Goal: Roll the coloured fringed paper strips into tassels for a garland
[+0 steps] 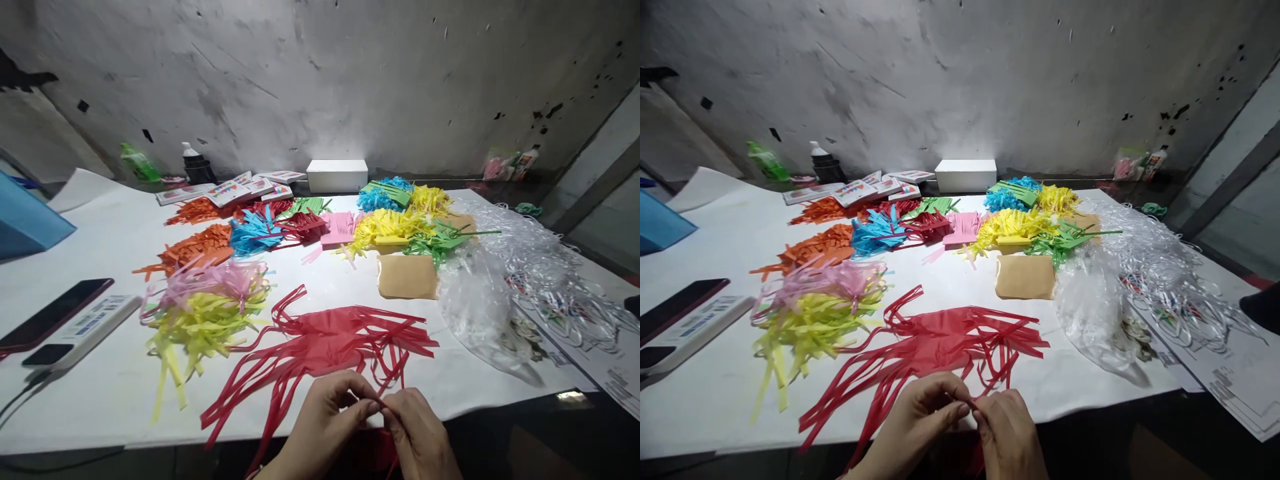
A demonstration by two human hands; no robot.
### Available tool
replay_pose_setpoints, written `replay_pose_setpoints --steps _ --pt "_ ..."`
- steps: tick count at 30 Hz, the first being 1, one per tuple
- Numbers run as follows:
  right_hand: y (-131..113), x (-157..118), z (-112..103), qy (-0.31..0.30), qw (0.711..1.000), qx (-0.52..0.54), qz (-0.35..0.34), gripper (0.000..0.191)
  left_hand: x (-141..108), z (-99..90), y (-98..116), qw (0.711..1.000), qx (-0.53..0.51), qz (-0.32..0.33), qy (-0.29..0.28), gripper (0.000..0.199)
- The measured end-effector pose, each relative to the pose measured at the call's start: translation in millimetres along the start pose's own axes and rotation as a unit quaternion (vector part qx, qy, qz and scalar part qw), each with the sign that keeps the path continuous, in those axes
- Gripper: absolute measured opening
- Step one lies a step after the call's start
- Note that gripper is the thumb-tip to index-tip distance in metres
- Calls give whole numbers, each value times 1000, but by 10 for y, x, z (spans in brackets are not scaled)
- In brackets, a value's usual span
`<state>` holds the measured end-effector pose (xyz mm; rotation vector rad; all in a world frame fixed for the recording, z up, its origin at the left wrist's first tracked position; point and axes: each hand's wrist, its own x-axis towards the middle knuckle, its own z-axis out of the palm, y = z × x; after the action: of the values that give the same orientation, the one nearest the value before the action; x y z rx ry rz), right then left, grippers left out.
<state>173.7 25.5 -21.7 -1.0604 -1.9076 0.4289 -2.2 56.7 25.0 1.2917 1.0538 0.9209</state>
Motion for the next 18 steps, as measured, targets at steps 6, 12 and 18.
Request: replay_pose_setpoints --steps 6,12,18 --pt "-4 23 -14 -3 999 -32 2 16 -50 -67 37 981 163 107 -11 13" --pt "-43 7 31 -18 999 -42 -6 16 -104 -83 -56 923 268 274 14 17" --pt "-99 78 -1 -23 998 -53 -40 15 -106 -85 -175 886 339 312 52 19"
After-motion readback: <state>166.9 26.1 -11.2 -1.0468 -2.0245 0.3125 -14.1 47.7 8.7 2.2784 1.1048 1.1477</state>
